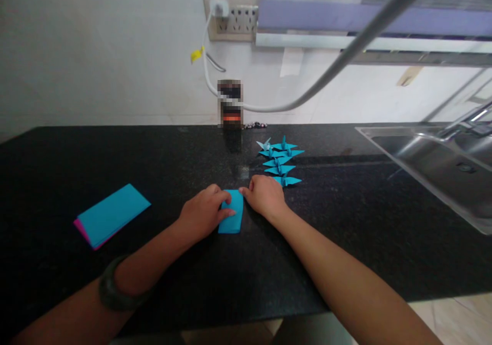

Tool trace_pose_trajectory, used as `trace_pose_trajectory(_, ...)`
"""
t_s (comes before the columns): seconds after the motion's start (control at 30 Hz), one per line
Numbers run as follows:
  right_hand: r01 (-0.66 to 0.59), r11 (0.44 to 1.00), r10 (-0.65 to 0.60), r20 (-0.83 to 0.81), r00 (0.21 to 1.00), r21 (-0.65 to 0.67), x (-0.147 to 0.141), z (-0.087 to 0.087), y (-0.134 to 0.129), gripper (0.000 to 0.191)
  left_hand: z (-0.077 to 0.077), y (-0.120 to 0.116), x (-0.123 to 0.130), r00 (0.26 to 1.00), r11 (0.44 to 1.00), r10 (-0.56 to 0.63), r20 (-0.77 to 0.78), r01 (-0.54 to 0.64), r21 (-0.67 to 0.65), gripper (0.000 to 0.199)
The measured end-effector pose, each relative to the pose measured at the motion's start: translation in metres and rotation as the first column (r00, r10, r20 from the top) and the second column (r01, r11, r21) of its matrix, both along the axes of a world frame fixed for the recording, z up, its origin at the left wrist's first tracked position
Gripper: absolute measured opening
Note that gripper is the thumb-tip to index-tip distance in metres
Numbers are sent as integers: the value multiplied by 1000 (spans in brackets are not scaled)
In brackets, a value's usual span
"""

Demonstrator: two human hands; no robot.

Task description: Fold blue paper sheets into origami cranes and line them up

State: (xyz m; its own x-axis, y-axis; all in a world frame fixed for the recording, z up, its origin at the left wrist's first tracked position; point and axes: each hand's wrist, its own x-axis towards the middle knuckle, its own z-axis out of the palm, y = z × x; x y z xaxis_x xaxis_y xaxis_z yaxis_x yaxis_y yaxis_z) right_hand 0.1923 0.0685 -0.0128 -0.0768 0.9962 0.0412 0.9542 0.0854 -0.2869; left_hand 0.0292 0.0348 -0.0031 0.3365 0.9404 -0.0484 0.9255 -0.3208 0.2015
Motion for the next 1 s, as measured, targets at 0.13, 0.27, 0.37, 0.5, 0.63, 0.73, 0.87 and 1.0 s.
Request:
trace_pose_trajectory(0.13, 28, 999, -30, 53, 998, 36, -1, 1, -2, 28, 0, 0, 0, 1000, 1000, 8, -4, -8, -5, 20)
trace_pose_trajectory(0.27, -315, 947, 310, 73, 948, 70, 7, 11, -11, 34, 2, -1, 0, 1000, 1000, 18, -9, -18, -20, 21)
trace_pose_trajectory(0.37, -506, 857, 512, 265, 817, -99, 17, 22, -24, 44, 3, -1, -1, 1000, 1000, 11, -7, -11, -28, 21)
trace_pose_trajectory(0.5, -514, 833, 552, 360, 752, -205, 23, 33, -39, 54, 3, -1, -1, 1000, 1000, 4, 1, -4, -30, 22)
trace_pose_trajectory(0.63, -529, 804, 594, 345, 727, -272, 21, 41, -46, 54, 4, -1, 0, 1000, 999, 4, -3, -4, -39, 21)
trace_pose_trajectory(0.73, -557, 771, 636, 328, 699, -308, 20, 46, -52, 55, 4, -1, 0, 1000, 1000, 6, -3, -6, -29, 20)
trace_pose_trajectory(0.87, -604, 712, 699, 288, 654, -358, 22, 53, -65, 55, 5, -1, -1, 1000, 1000, 5, 7, -5, -27, 20)
trace_pose_trajectory(1.0, -694, 591, 784, 94, 613, -411, 27, 60, -70, 52, 5, -2, -1, 1000, 999, 10, 12, -9, -37, 20)
